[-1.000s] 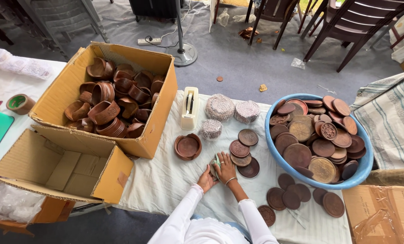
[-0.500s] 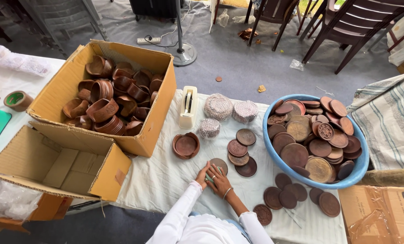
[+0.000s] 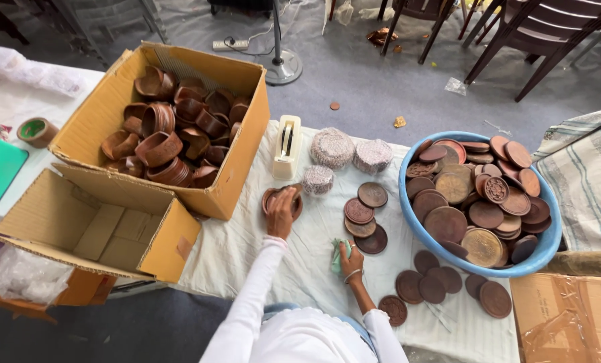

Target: The person sits at a table and uses a small green cloth to polish round, brown wooden items. They pick up each item, rub it with the cloth, and place it back on the table or into a pile. The person also handles a stack of similar items and a cardboard box filled with wooden bowls.

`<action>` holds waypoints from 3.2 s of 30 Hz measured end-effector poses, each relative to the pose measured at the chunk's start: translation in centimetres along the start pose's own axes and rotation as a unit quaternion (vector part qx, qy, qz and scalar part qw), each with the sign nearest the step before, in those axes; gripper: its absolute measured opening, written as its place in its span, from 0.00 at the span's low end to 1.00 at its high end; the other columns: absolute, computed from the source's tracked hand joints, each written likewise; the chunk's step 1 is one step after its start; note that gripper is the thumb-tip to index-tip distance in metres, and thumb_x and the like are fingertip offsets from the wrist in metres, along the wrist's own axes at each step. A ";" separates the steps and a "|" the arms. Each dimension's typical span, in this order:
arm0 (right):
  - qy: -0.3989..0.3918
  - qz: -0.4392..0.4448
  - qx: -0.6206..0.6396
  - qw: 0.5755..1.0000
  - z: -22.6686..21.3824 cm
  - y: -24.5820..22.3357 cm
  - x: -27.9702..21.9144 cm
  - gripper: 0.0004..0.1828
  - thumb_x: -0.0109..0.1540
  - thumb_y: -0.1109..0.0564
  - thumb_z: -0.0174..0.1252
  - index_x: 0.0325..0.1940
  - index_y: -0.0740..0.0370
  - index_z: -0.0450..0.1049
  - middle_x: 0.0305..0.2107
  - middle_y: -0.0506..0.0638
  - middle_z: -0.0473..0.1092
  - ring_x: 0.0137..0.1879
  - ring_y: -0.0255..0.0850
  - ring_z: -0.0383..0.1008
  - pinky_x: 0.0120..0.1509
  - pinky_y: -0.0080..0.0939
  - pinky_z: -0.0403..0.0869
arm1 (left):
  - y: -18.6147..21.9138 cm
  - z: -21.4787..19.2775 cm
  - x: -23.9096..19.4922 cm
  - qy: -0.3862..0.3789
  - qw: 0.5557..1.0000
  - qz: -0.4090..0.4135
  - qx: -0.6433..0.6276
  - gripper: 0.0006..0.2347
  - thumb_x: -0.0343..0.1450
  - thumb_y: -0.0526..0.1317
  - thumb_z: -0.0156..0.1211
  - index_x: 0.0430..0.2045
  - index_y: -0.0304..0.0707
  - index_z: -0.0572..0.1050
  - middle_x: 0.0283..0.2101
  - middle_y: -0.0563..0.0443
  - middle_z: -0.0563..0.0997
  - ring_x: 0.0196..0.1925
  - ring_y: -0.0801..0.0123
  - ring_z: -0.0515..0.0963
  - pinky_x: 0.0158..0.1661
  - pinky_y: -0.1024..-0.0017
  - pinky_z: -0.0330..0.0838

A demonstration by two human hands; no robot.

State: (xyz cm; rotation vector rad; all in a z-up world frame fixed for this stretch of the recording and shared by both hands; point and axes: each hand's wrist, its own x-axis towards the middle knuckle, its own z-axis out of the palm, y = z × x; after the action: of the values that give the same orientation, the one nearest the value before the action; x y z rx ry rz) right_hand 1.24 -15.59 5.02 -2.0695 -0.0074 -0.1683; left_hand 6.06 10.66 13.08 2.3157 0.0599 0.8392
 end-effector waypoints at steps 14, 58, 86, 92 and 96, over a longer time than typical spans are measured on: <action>-0.019 -0.011 -0.005 1.000 -0.3 -0.4 0.0 0.18 0.68 0.46 0.55 0.47 0.64 0.76 0.26 0.60 0.76 0.32 0.54 0.80 0.37 0.49 0.74 | -9.1 4.1 -4.4 -0.259 0.921 0.063 0.283 0.27 0.76 0.41 0.48 0.73 0.48 0.53 0.76 0.50 0.56 0.76 0.62 0.58 0.72 0.54 0.47; 0.023 -0.270 -0.350 0.897 -1.1 -0.5 0.8 0.38 0.54 0.65 0.59 0.69 0.46 0.66 0.68 0.53 0.63 0.70 0.48 0.65 0.56 0.55 0.69 | -7.6 3.2 -3.6 -0.317 0.915 0.003 0.248 0.38 0.65 0.30 0.62 0.72 0.50 0.53 0.77 0.53 0.50 0.77 0.60 0.50 0.73 0.49 0.39; -0.018 -0.335 -0.189 0.923 0.8 0.6 -2.7 0.41 0.36 0.68 0.63 0.56 0.57 0.74 0.49 0.52 0.75 0.53 0.50 0.74 0.54 0.50 0.70 | -8.2 4.5 -4.3 -0.271 0.938 0.017 0.216 0.33 0.67 0.33 0.59 0.70 0.47 0.55 0.76 0.50 0.51 0.76 0.57 0.51 0.71 0.47 0.38; -0.079 -0.247 -0.227 0.939 2.1 2.2 -2.9 0.45 0.35 0.67 0.69 0.58 0.54 0.72 0.55 0.54 0.69 0.57 0.53 0.70 0.55 0.52 0.68 | -7.1 3.2 -3.3 -0.325 0.913 0.000 0.246 0.34 0.67 0.33 0.60 0.71 0.48 0.54 0.76 0.51 0.50 0.77 0.59 0.50 0.72 0.47 0.39; -0.044 -0.226 -0.250 0.940 2.6 2.0 -3.3 0.47 0.33 0.66 0.70 0.57 0.51 0.72 0.61 0.56 0.63 0.61 0.57 0.66 0.58 0.57 0.67 | -7.1 2.8 -3.5 -0.271 0.942 0.020 0.198 0.32 0.69 0.36 0.60 0.71 0.47 0.55 0.76 0.50 0.52 0.76 0.57 0.52 0.70 0.47 0.40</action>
State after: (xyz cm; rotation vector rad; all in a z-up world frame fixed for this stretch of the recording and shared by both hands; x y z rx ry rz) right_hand -1.55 -14.06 1.60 -2.5557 -0.5497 -0.3898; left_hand 6.21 13.71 5.23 2.8597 -0.0665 0.1871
